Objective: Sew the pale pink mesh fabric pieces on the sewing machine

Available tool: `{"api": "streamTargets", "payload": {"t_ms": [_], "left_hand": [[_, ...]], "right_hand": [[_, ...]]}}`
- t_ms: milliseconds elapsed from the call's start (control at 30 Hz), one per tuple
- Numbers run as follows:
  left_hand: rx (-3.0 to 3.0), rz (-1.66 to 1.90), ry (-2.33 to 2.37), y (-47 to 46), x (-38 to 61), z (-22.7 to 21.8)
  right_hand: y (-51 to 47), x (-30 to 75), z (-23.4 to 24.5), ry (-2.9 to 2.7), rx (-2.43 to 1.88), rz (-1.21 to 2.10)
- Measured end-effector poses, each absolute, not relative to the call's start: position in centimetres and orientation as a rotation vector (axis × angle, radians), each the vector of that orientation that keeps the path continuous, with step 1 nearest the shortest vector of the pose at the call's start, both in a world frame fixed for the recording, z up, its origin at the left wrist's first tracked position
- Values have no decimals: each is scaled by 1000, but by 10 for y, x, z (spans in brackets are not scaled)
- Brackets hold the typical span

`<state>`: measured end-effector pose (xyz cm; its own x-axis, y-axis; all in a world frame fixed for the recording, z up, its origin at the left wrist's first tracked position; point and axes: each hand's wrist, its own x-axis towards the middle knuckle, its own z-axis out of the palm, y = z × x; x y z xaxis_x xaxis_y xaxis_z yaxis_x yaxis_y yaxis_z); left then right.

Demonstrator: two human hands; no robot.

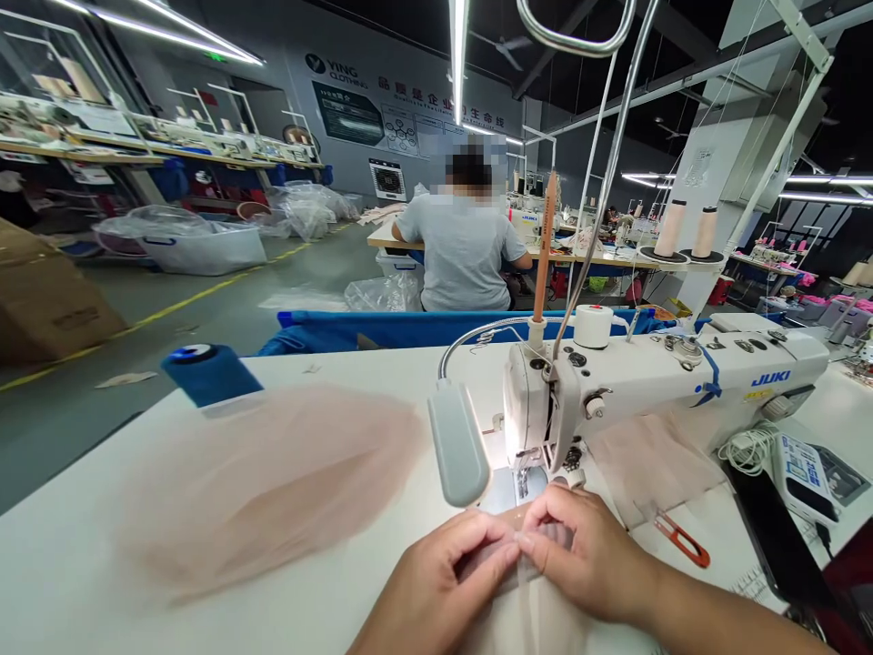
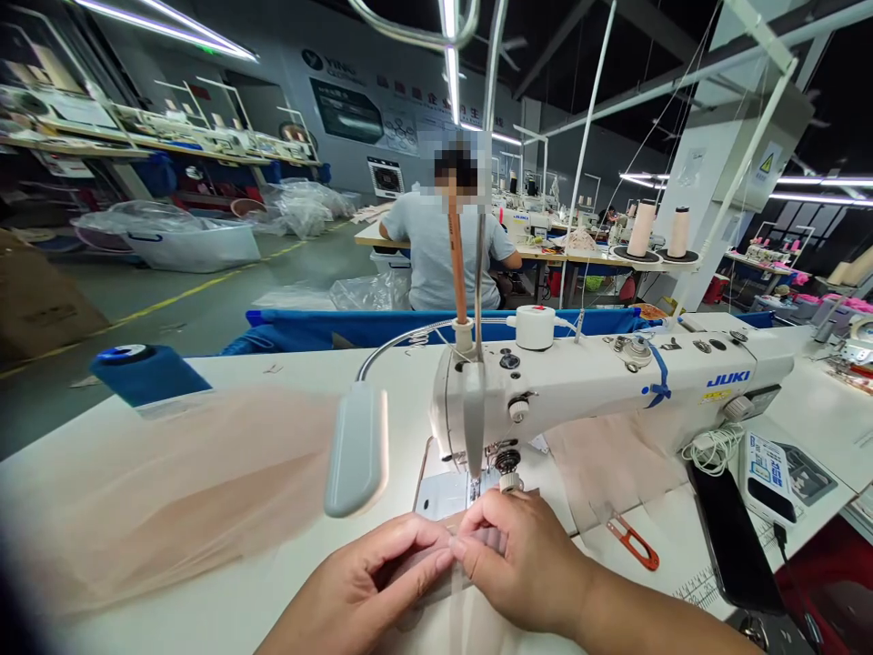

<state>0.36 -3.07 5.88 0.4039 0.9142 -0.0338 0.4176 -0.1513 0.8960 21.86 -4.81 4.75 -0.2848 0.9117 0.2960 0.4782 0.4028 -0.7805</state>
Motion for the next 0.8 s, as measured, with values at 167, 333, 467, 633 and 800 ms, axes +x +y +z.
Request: {"api": "streamTargets", "payload": {"t_ms": [167,333,467,633,800], "left_hand": [[1708,725,1202,-30,10,56],[1657,736,1269,-27,15,47],[1611,713,1272,-26,17,49],[1621,672,1229,-26,16,50],[1664,749,1185,-28,12,49]], "right_hand": [[-48,218,48,-1904,-1158,703],[-49,220,45,-1929,-1149,622],[-50,220,42,-1956,-1091,507],[-50,220,40,-1973,-1035,401],[-49,220,40,-1985,-997,350]]}}
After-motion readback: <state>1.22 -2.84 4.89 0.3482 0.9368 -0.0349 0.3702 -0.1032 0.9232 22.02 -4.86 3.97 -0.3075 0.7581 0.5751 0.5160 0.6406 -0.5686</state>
